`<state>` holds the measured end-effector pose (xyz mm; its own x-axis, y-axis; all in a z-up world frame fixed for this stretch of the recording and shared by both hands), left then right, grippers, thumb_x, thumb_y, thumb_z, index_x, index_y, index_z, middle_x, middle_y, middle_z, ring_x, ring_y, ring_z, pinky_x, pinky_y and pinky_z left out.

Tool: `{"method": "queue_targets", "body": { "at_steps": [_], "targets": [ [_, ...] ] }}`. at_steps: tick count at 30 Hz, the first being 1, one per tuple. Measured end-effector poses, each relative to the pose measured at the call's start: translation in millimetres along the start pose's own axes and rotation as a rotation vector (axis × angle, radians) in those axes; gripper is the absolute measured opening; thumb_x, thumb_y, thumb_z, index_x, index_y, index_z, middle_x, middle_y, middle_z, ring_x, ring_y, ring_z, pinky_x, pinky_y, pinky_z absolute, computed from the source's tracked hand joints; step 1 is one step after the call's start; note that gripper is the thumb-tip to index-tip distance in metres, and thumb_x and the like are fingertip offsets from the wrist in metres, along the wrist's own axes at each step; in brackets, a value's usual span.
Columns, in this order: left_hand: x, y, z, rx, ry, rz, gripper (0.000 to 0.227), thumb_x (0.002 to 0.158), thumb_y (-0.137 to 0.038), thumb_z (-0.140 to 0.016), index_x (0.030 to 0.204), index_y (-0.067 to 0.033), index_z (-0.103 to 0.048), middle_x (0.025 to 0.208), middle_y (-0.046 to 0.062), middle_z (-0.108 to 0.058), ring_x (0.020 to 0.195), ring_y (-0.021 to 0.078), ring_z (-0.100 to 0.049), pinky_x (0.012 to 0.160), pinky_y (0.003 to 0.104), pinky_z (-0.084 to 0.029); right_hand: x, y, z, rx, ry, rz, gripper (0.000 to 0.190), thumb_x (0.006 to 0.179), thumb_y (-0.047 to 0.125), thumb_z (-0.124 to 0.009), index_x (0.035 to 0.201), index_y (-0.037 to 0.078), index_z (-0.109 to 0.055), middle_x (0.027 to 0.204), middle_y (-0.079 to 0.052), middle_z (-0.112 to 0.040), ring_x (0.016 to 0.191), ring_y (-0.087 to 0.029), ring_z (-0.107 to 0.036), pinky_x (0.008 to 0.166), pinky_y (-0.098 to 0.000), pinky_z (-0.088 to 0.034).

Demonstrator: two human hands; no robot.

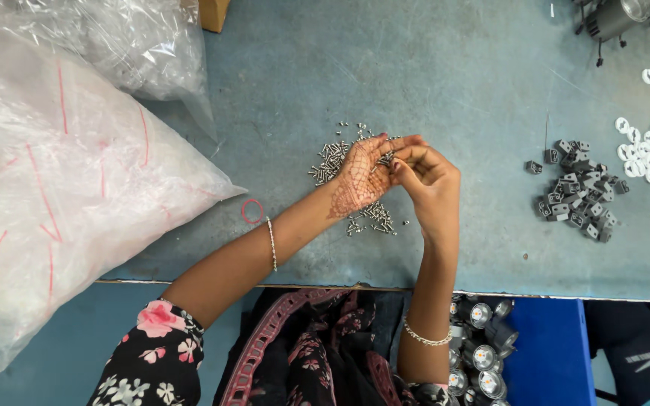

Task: The person sorts small metallic screws on a blue work table by hand, picking them up and placing them into a pile. A plastic bag and other components are visible nearby.

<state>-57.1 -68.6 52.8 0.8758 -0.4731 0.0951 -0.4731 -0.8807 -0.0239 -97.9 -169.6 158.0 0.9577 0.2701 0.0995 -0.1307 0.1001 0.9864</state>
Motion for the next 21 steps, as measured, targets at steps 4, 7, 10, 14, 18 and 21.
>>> {"method": "queue_targets", "body": {
  "at_steps": [4, 7, 10, 14, 18, 21],
  "targets": [
    [-9.0, 2.3, -17.7, 0.019, -0.109, 0.010, 0.059, 0.109, -0.033, -0.023, 0.135, 0.0105, -0.053, 0.125, 0.019, -0.065, 0.111, 0.0259, -0.065, 0.101, 0.038, -0.054, -7.3, 5.2, 0.7, -0.105, -0.128, 0.051, 0.015, 0.100, 0.001, -0.065, 0.112, -0.005, -0.072, 0.101, -0.007, -0.073, 0.091, -0.010, -0.067, 0.084, -0.0242, -0.055],
    [-11.7, 2.5, -25.5, -0.021, -0.176, -0.007, 0.058, 0.107, -0.035, -0.026, 0.129, 0.0101, -0.054, 0.121, 0.020, -0.067, 0.109, 0.0273, -0.069, 0.101, 0.040, -0.055, -23.6, 14.0, 9.1, -0.200, -0.256, 0.101, 0.015, 0.102, 0.003, -0.065, 0.113, -0.004, -0.073, 0.102, -0.009, -0.074, 0.091, -0.011, -0.069, 0.080, -0.0254, -0.056],
    [-6.0, -4.2, -14.2, -0.006, -0.252, -0.114, 0.046, 0.107, -0.030, -0.038, 0.108, 0.0057, -0.066, 0.094, 0.016, -0.069, 0.085, 0.0249, -0.067, 0.079, 0.037, -0.059, -48.7, 16.0, 14.4, -0.328, -0.217, 0.023, 0.012, 0.100, 0.003, -0.067, 0.109, -0.003, -0.073, 0.105, -0.009, -0.075, 0.086, -0.012, -0.065, 0.074, -0.0262, -0.054],
    [8.1, -14.2, 7.0, -0.219, -0.131, -0.150, 0.035, 0.103, -0.027, -0.047, 0.073, -0.0085, -0.053, 0.063, 0.001, -0.047, 0.055, 0.0127, -0.045, 0.043, 0.026, -0.034, -79.5, 12.1, 4.7, -0.752, -0.053, -0.028, 0.014, 0.091, 0.001, -0.072, 0.104, 0.003, -0.077, 0.102, -0.008, -0.073, 0.087, -0.013, -0.069, 0.072, -0.0257, -0.056],
    [10.2, -18.3, 15.2, -0.235, -0.182, -0.140, 0.036, 0.101, -0.026, -0.049, 0.068, -0.0127, -0.041, 0.061, -0.002, -0.034, 0.052, 0.0097, -0.032, 0.040, 0.025, -0.021, -91.3, 7.4, -9.7, -0.728, -0.080, -0.061, 0.015, 0.087, 0.002, -0.075, 0.102, 0.003, -0.074, 0.097, -0.006, -0.069, 0.082, -0.013, -0.066, 0.070, -0.0263, -0.053],
    [9.8, -17.9, 11.0, -0.245, -0.160, -0.116, 0.036, 0.100, -0.026, -0.050, 0.068, -0.0127, -0.041, 0.060, -0.002, -0.034, 0.052, 0.0101, -0.031, 0.040, 0.025, -0.021, -92.1, 6.4, -17.0, -0.756, -0.091, -0.066, 0.016, 0.085, 0.004, -0.078, 0.100, 0.002, -0.073, 0.094, -0.007, -0.066, 0.078, -0.014, -0.063, 0.066, -0.0276, -0.051]
  ]
}}
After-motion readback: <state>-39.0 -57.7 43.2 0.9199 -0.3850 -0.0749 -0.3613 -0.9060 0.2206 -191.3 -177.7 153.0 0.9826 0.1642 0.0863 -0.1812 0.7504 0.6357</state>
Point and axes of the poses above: each hand's wrist, its own x-axis towards the middle knuckle, its own z-axis out of the back of the hand, y = z × x, the point moved 2 cm from there along x, towards the middle knuckle
